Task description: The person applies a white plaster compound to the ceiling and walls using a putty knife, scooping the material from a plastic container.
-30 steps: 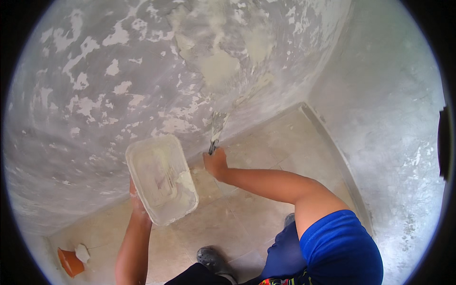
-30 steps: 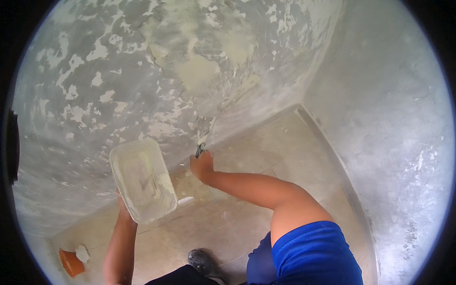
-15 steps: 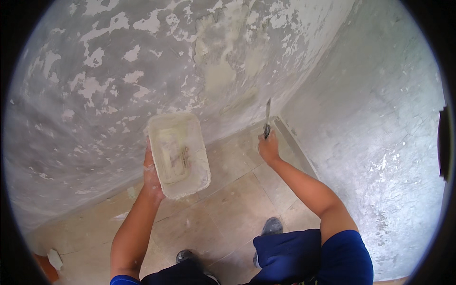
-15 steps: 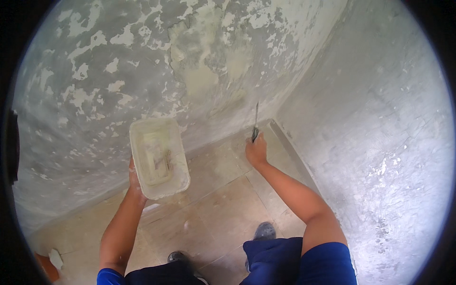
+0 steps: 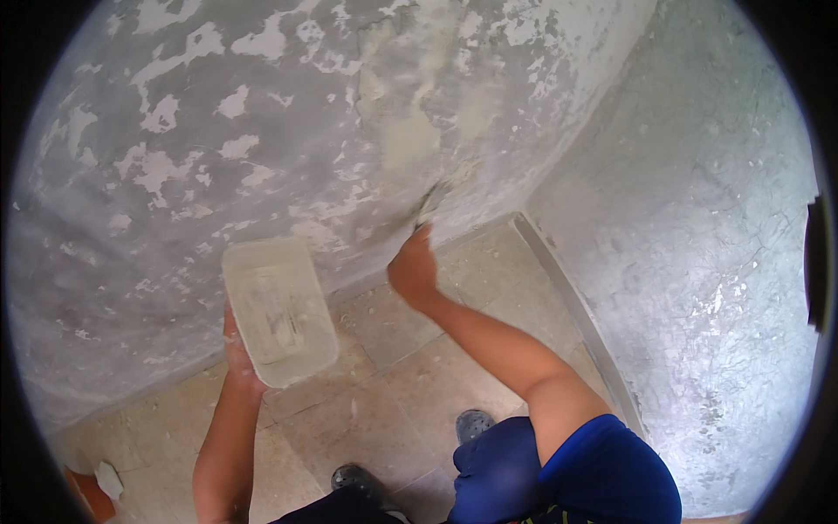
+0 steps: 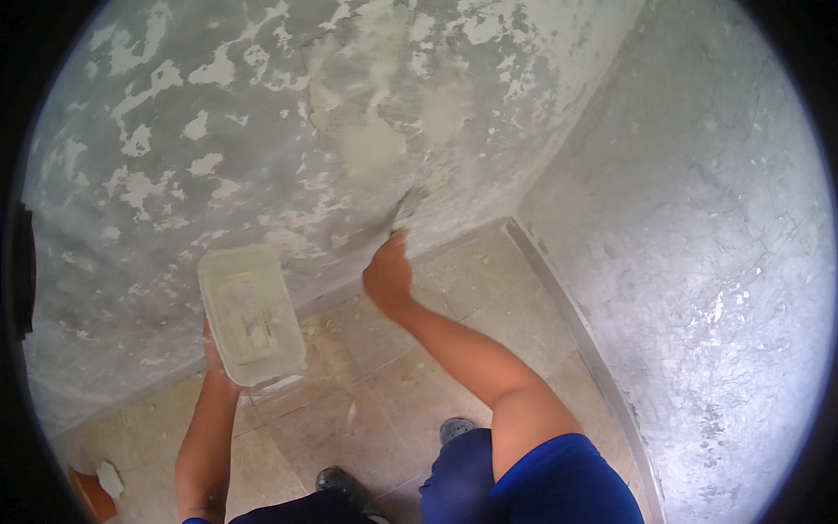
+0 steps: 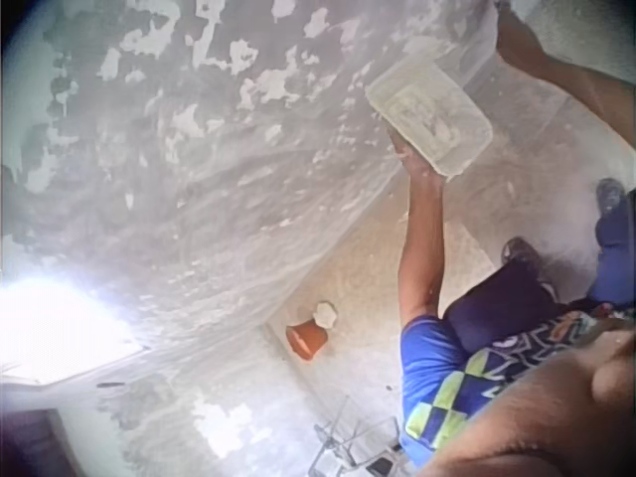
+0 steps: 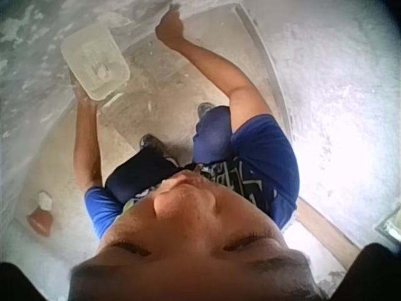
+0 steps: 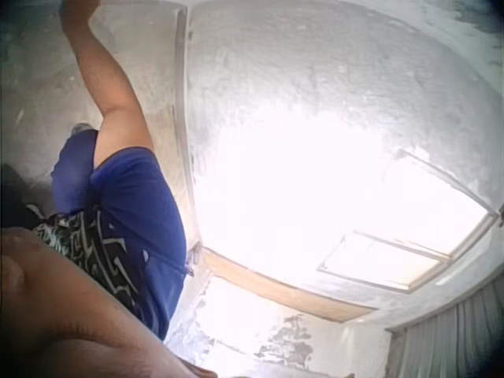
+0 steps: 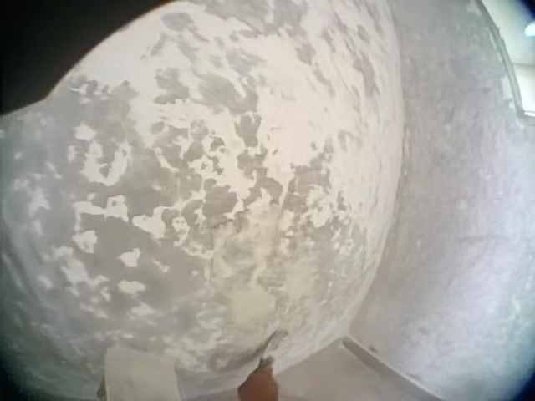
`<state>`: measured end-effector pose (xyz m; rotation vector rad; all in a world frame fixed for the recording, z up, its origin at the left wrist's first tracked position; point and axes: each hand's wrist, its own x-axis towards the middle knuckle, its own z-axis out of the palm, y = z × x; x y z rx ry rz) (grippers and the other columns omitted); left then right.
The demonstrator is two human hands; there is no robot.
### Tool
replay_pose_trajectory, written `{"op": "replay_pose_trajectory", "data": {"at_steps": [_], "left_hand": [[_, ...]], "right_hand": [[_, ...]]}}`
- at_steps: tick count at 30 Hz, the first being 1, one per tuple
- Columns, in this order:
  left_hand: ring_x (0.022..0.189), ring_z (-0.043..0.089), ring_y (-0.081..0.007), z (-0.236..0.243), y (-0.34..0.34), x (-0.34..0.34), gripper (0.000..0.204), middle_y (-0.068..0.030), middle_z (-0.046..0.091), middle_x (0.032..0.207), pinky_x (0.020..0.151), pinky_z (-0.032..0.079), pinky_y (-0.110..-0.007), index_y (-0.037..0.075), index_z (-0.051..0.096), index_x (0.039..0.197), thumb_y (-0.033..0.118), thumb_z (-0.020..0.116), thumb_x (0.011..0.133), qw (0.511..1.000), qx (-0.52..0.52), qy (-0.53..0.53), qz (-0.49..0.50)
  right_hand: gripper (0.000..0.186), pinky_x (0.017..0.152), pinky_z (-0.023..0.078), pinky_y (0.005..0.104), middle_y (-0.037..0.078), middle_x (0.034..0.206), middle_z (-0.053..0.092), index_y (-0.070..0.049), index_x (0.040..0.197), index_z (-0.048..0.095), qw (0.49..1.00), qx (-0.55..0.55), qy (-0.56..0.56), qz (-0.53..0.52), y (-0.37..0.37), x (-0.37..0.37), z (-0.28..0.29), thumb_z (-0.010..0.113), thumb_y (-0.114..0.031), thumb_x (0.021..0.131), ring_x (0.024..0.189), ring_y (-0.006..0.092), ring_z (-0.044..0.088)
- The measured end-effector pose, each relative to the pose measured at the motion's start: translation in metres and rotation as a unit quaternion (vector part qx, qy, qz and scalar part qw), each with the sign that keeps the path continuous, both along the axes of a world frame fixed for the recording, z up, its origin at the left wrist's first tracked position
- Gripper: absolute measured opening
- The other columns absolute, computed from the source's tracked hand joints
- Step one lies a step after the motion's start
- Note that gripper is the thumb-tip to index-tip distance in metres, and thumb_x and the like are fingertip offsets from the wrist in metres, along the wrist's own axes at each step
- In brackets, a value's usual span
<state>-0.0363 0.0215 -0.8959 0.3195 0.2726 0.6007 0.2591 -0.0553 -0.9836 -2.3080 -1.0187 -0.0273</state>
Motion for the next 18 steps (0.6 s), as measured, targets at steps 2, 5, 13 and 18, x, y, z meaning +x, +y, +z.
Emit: {"op": "replay_pose_trajectory", "data": {"at_steps": [2,5,13,18], "left_hand": [[0.119,0.066,-0.0362,-0.004,0.004,-0.003,0.065,-0.0148,0.063,0.139,0.098,0.059,-0.056,0.011,0.053,0.148,0.053,0.057,0.099,1.000,0.015,0.010,0.011],[0.118,0.067,-0.0358,-0.009,0.002,0.017,0.064,-0.0145,0.064,0.138,0.097,0.060,-0.055,0.010,0.054,0.146,0.052,0.058,0.098,1.000,0.020,0.009,-0.001],[0.120,0.065,-0.0314,-0.008,-0.006,0.032,0.069,-0.0120,0.061,0.140,0.097,0.058,-0.052,0.013,0.049,0.151,0.061,0.052,0.101,0.997,0.057,0.053,0.004],[0.118,0.067,-0.0352,0.001,-0.008,0.020,0.062,-0.0141,0.065,0.137,0.096,0.060,-0.056,0.010,0.053,0.147,0.051,0.056,0.101,0.999,0.025,0.029,-0.004]], "right_hand": [[0.085,0.096,0.054,0.0484,0.046,0.136,0.047,0.027,0.149,0.006,0.991,-0.074,0.100,0.042,-0.007,-0.046,-0.001,0.058,-0.002,0.089,0.111,0.0519,0.064],[0.076,0.093,0.054,0.0522,0.041,0.132,0.053,0.019,0.150,0.017,0.968,-0.168,0.106,0.154,-0.043,-0.080,-0.006,0.057,-0.002,0.089,0.107,0.0519,0.065],[0.048,0.090,0.052,0.0571,0.034,0.115,0.064,0.005,0.138,0.045,0.988,-0.068,0.094,0.104,-0.139,0.013,-0.023,0.057,-0.007,0.093,0.102,0.0511,0.065],[0.042,0.081,0.052,0.0550,0.035,0.099,0.068,0.009,0.128,0.055,0.992,0.108,-0.029,-0.058,-0.128,0.119,-0.002,0.063,-0.008,0.090,0.094,0.0508,0.067]]}}
